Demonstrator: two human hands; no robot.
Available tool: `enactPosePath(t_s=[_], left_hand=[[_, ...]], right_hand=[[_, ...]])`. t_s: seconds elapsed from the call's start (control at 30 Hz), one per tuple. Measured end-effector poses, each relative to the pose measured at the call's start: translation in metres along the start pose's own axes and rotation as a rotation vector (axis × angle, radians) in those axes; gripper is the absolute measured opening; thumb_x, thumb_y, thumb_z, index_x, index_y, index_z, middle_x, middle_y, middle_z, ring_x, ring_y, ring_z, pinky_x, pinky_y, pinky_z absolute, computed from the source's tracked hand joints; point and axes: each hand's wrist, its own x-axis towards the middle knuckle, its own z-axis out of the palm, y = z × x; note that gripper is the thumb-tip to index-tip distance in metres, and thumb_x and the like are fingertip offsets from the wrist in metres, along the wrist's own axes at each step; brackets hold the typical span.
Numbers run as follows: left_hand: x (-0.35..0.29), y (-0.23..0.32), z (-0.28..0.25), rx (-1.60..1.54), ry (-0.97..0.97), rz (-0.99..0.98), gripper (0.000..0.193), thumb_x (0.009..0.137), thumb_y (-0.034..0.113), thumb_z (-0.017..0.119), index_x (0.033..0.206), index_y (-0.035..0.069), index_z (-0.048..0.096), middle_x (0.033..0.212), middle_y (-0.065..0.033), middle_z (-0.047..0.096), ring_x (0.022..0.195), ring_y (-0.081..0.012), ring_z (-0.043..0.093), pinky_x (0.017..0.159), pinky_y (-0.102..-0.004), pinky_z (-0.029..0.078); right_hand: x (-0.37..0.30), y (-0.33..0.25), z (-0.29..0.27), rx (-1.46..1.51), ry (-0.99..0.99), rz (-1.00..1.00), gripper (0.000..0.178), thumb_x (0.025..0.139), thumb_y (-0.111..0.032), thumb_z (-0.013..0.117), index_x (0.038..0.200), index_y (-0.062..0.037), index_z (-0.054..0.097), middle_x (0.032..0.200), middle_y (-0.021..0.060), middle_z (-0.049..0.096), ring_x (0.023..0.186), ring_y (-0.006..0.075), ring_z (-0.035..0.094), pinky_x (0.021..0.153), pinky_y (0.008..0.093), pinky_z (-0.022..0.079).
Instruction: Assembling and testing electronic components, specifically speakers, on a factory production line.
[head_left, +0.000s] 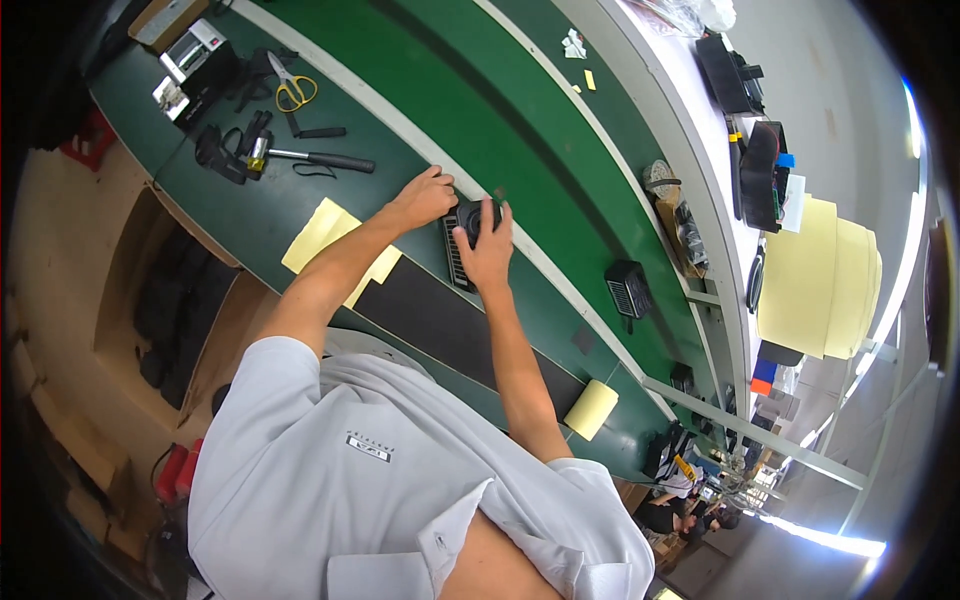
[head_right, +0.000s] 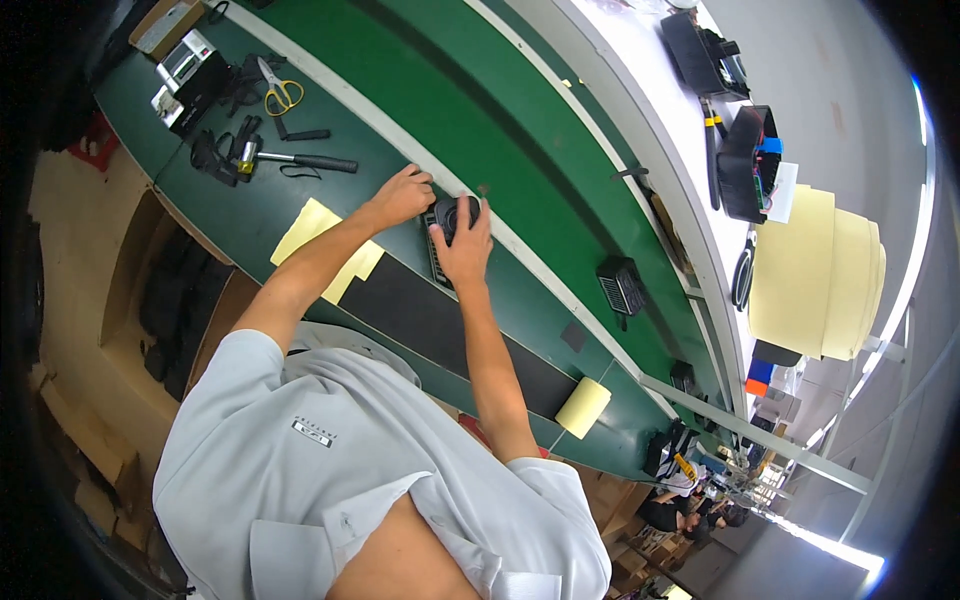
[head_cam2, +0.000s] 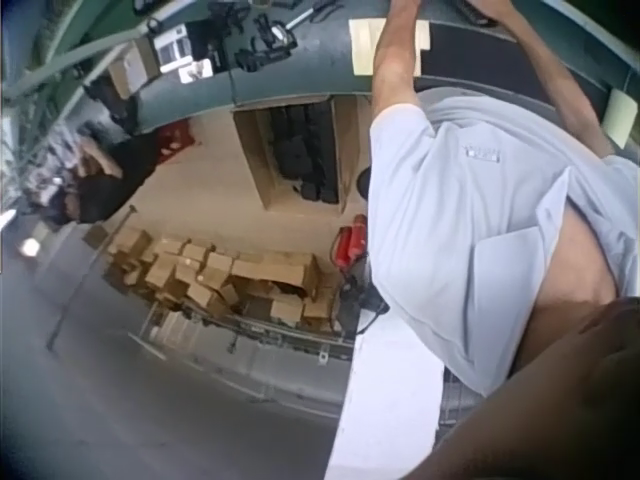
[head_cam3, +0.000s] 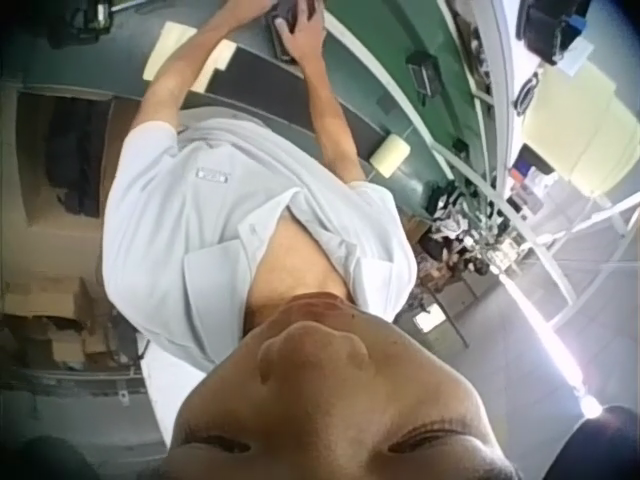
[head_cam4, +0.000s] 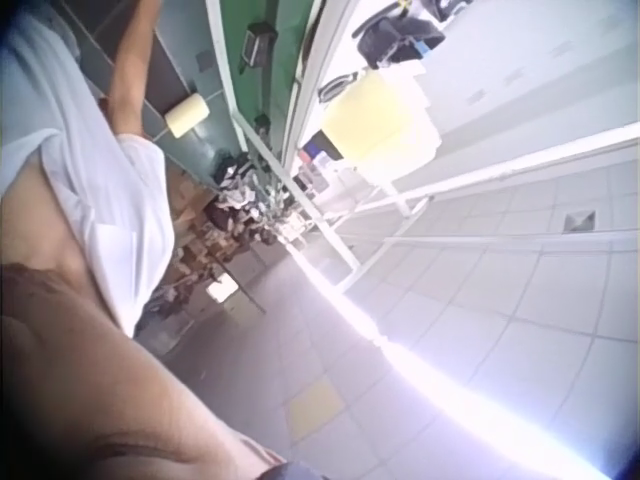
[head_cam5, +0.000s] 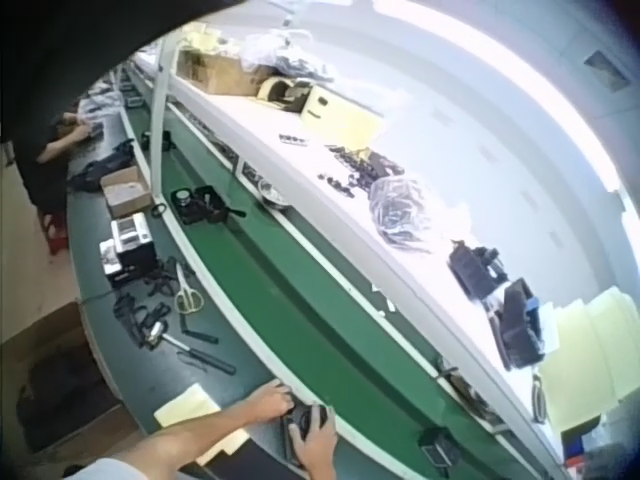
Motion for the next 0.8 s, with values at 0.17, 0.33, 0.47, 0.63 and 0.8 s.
enactPosePath(t_s=[0.17, 0.33, 0.47, 0.63, 0.8], left_hand=[[-0.002, 0.016, -0.005, 0.004, 0.365, -0.299, 0.017, 0.082, 0.016, 0.059, 0.092, 0.006, 0.069, 0.098, -0.0054, 0.069, 0.111, -0.0236, 0.055, 0.096, -0.0413, 0.038], [0.004, 0.087, -0.003, -0.486, -0.039, -0.957, 0.045, 0.099, 0.042, 0.048, 0.104, -0.002, 0.057, 0.105, -0.0286, 0.065, 0.092, -0.0473, 0.066, 0.078, -0.0566, 0.053], [0.021, 0.065, -0.002, -0.386, -0.087, -1.047, 0.051, 0.100, 0.045, 0.043, 0.099, -0.004, 0.057, 0.089, -0.0285, 0.068, 0.086, -0.0478, 0.067, 0.077, -0.0557, 0.054], [0.033, 0.044, 0.001, -0.269, -0.219, -0.887, 0.050, 0.101, 0.043, 0.043, 0.093, -0.003, 0.060, 0.082, -0.0277, 0.068, 0.084, -0.0470, 0.068, 0.076, -0.0552, 0.054], [0.058, 0.066, 0.006, -0.174, -0.221, -0.869, 0.040, 0.098, 0.030, 0.043, 0.089, -0.002, 0.065, 0.084, -0.0257, 0.069, 0.079, -0.0454, 0.068, 0.073, -0.0545, 0.056]], right_hand=[[0.033, -0.011, -0.017, -0.099, -0.352, 0.157, 0.064, 0.092, -0.046, 0.057, 0.140, -0.0056, 0.045, 0.137, 0.0288, 0.043, 0.112, 0.0481, 0.056, 0.085, 0.0544, 0.053], [0.027, 0.072, -0.005, -0.233, -0.459, 0.718, 0.052, 0.098, -0.047, 0.042, 0.126, -0.0036, 0.054, 0.111, 0.0264, 0.063, 0.098, 0.0472, 0.063, 0.085, 0.0525, 0.052], [0.002, 0.066, 0.026, 0.214, 0.256, 0.421, 0.051, 0.099, -0.043, 0.038, 0.119, -0.0024, 0.060, 0.105, 0.0256, 0.066, 0.094, 0.0474, 0.064, 0.087, 0.0531, 0.051], [0.007, 0.046, 0.015, 0.091, -0.264, 0.703, 0.039, 0.097, -0.030, 0.039, 0.100, -0.0017, 0.065, 0.103, 0.0254, 0.067, 0.097, 0.0444, 0.064, 0.085, 0.0533, 0.051], [-0.006, 0.046, 0.006, 0.026, 0.100, 0.673, 0.039, 0.101, -0.027, 0.037, 0.106, -0.0017, 0.067, 0.114, 0.0209, 0.066, 0.105, 0.0416, 0.062, 0.087, 0.0523, 0.051]])
